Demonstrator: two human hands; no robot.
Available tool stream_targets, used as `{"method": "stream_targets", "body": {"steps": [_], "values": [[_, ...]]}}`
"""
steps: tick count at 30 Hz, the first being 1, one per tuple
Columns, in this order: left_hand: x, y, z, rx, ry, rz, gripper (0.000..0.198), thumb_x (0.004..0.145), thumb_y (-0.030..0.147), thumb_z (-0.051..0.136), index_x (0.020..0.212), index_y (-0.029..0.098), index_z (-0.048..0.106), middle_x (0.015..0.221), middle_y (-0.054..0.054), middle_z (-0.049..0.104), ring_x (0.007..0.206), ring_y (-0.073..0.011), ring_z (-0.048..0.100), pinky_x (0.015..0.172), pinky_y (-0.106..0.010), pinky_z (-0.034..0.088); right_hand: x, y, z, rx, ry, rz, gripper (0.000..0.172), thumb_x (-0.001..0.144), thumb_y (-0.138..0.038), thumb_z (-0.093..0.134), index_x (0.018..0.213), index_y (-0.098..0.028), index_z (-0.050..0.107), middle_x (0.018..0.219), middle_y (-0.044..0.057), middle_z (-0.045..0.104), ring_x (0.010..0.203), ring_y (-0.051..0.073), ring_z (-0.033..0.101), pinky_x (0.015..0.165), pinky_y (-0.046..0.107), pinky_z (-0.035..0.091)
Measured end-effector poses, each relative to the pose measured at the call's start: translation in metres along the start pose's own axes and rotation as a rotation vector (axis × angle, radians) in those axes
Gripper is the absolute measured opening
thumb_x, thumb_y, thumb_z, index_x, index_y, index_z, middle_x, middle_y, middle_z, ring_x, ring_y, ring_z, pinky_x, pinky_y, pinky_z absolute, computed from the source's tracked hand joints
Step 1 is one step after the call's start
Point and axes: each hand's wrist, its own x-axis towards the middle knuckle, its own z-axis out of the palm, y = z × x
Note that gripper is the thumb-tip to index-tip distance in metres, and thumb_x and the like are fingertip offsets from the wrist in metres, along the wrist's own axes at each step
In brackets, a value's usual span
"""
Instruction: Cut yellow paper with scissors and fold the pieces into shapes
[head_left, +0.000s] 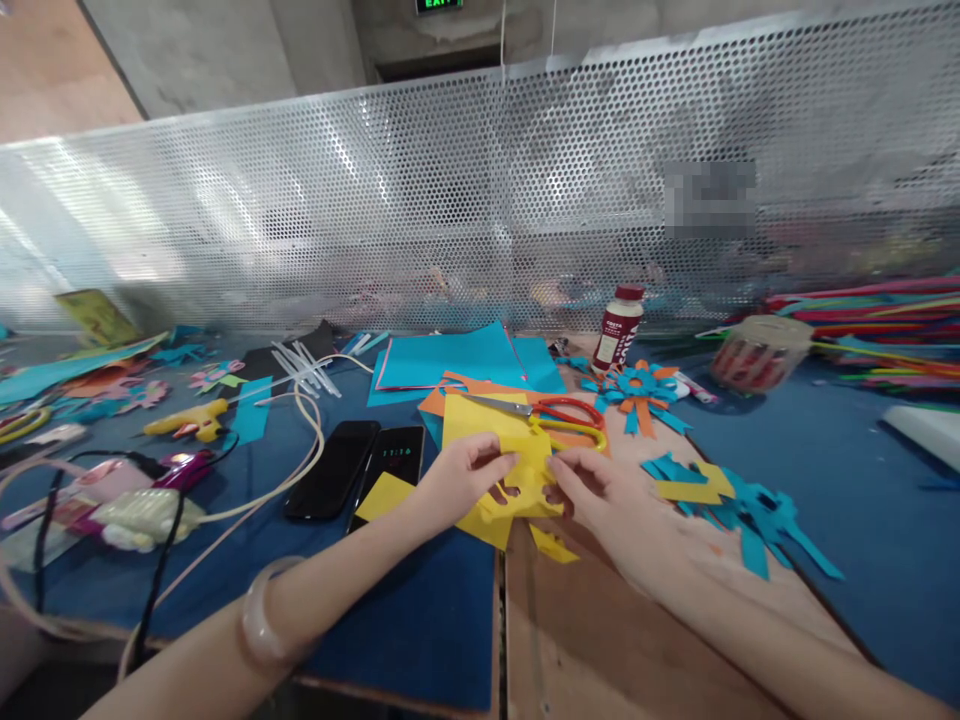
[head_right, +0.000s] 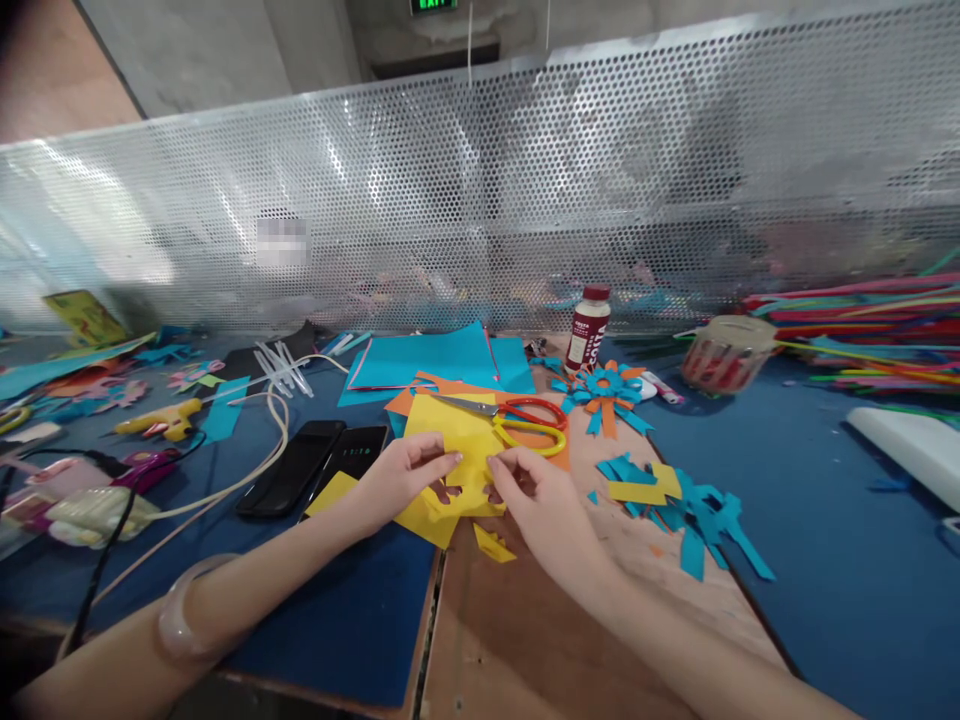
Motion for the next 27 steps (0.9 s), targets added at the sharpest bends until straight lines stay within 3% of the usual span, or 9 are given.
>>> {"method": "stream_targets", "body": {"steps": [5,10,13,19,27], "values": [[-0.001,-0.001,-0.002,0.025,-0.016,0.012,0.021,0.080,0.034,0.056,0.080,0.013,0.061,0.076,-0.003,0.060,0.058,-0.0114,0.059,0.061,-0.026,0.049,0.003,0.007,0.003,0.162,-0.054,0.041,0.022,0.078,-0.039,0.056,0.081,-0.018,0.059,0.071,0.000,0.061,0.064,0.014,0.057,0.062,0.026,0.047],[-0.001,0.004,-0.003,-0.156,0.016,-0.019,0.024,0.077,0.029,0.060,0.095,0.015,0.063,0.088,-0.005,0.063,0.060,-0.0109,0.060,0.064,-0.027,0.050,0.007,0.010,0.001,0.586,-0.141,0.157,0.023,0.073,-0.036,0.065,0.088,-0.018,0.063,0.079,0.002,0.063,0.066,0.015,0.059,0.066,0.031,0.050],[-0.002,0.006,-0.004,-0.227,0.009,-0.033,0.022,0.075,0.024,0.059,0.094,0.014,0.066,0.088,-0.006,0.065,0.063,-0.0115,0.061,0.070,-0.028,0.050,0.008,0.009,-0.002,0.696,-0.175,0.162,0.022,0.072,-0.031,0.066,0.091,-0.018,0.065,0.089,0.005,0.064,0.072,0.015,0.060,0.070,0.031,0.050],[-0.002,0.007,-0.006,-0.410,-0.037,-0.067,0.030,0.081,0.035,0.052,0.088,0.010,0.068,0.082,-0.010,0.065,0.069,-0.0166,0.061,0.070,-0.033,0.051,0.009,0.010,-0.003,0.652,-0.193,0.165,0.020,0.073,-0.028,0.064,0.090,-0.019,0.069,0.083,0.004,0.066,0.070,0.015,0.061,0.072,0.032,0.050],[-0.001,0.000,-0.006,-0.136,-0.008,-0.046,0.021,0.074,0.029,0.064,0.088,0.014,0.067,0.081,-0.005,0.066,0.063,-0.0123,0.063,0.067,-0.028,0.053,0.008,0.014,-0.005,0.571,-0.199,0.129,0.026,0.079,-0.032,0.058,0.099,-0.018,0.067,0.085,0.005,0.065,0.074,0.016,0.061,0.072,0.032,0.050]]}}
